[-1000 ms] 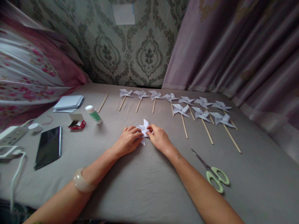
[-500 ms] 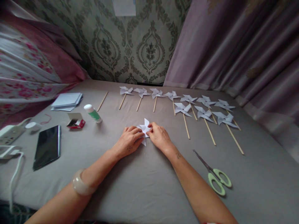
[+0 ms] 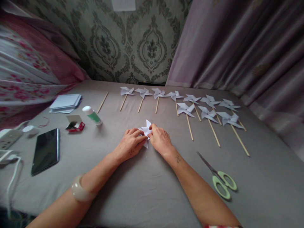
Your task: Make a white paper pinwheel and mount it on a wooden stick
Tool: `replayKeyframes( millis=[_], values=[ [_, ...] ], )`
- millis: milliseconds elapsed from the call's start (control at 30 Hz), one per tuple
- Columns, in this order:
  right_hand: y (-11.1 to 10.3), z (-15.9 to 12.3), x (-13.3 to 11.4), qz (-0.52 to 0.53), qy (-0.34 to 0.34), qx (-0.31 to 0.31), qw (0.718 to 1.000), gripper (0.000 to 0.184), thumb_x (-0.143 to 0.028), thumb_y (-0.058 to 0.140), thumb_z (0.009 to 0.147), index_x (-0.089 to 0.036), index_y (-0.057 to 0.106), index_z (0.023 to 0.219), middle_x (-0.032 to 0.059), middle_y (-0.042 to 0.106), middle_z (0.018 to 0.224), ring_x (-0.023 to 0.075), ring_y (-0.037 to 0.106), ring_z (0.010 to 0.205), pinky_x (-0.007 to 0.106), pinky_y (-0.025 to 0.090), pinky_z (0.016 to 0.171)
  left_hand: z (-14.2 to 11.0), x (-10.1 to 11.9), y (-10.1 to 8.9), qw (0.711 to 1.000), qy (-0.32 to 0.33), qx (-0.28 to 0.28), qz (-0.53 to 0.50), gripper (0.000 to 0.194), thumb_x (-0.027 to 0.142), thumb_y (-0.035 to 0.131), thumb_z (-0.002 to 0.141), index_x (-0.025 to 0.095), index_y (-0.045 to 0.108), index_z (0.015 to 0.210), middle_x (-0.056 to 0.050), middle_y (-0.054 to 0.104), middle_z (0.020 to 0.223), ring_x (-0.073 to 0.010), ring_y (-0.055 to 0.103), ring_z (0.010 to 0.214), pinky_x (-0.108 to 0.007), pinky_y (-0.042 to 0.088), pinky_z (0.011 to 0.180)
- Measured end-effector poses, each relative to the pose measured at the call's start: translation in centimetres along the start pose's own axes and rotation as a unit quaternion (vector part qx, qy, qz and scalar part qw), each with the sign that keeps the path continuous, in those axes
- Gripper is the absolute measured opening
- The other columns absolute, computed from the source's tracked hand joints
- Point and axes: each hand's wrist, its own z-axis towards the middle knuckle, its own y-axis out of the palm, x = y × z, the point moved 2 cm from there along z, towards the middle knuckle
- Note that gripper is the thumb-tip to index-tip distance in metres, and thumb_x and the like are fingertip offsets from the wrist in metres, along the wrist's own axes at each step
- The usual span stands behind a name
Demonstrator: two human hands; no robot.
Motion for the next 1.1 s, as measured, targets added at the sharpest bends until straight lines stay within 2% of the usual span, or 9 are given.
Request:
replayKeyframes(
  millis=[333, 900, 1100],
  values=[
    [-0.5, -0.3, -0.8, -0.037, -0.026, -0.021, 0.999, 0.017, -0.019, 0.055, 0.087, -0.020, 0.066, 0.100, 0.0068, 0.071, 0.099, 0.0195, 0.064, 0.091, 0.027, 0.042, 0.078, 0.0, 0.0, 0.1, 1.000, -0.004, 0.001, 0.006, 0.026, 0.026, 0.043, 0.094, 0.022, 0.068, 0.101, -0.006, 0.067, 0.107, -0.0237, 0.053, 0.103, -0.039, 0.037, 0.082],
    [-0.8, -0.9, -1.6, -0.107, -0.032, -0.052, 0.992, 0.030, -0.025, 0.043, 0.094, -0.023, 0.071, 0.104, 0.0079, 0.067, 0.099, 0.0191, 0.063, 0.091, 0.027, 0.042, 0.074, -0.1, 0.0, 0.2, 1.000, -0.001, -0.001, 0.004, 0.027, 0.027, 0.044, 0.093, 0.022, 0.068, 0.104, -0.007, 0.066, 0.107, -0.0247, 0.052, 0.104, -0.040, 0.037, 0.085],
    [-1.1, -1.8, -2.2, -0.187, -0.094, -0.051, 0.977, 0.031, -0.020, 0.039, 0.093, -0.020, 0.069, 0.103, 0.0100, 0.061, 0.110, 0.0215, 0.056, 0.105, 0.029, 0.043, 0.078, -0.2, -0.1, 0.2, 1.000, -0.008, -0.001, -0.015, 0.027, 0.028, 0.045, 0.093, 0.023, 0.068, 0.107, -0.007, 0.067, 0.107, -0.0247, 0.052, 0.104, -0.040, 0.036, 0.085]
  ],
)
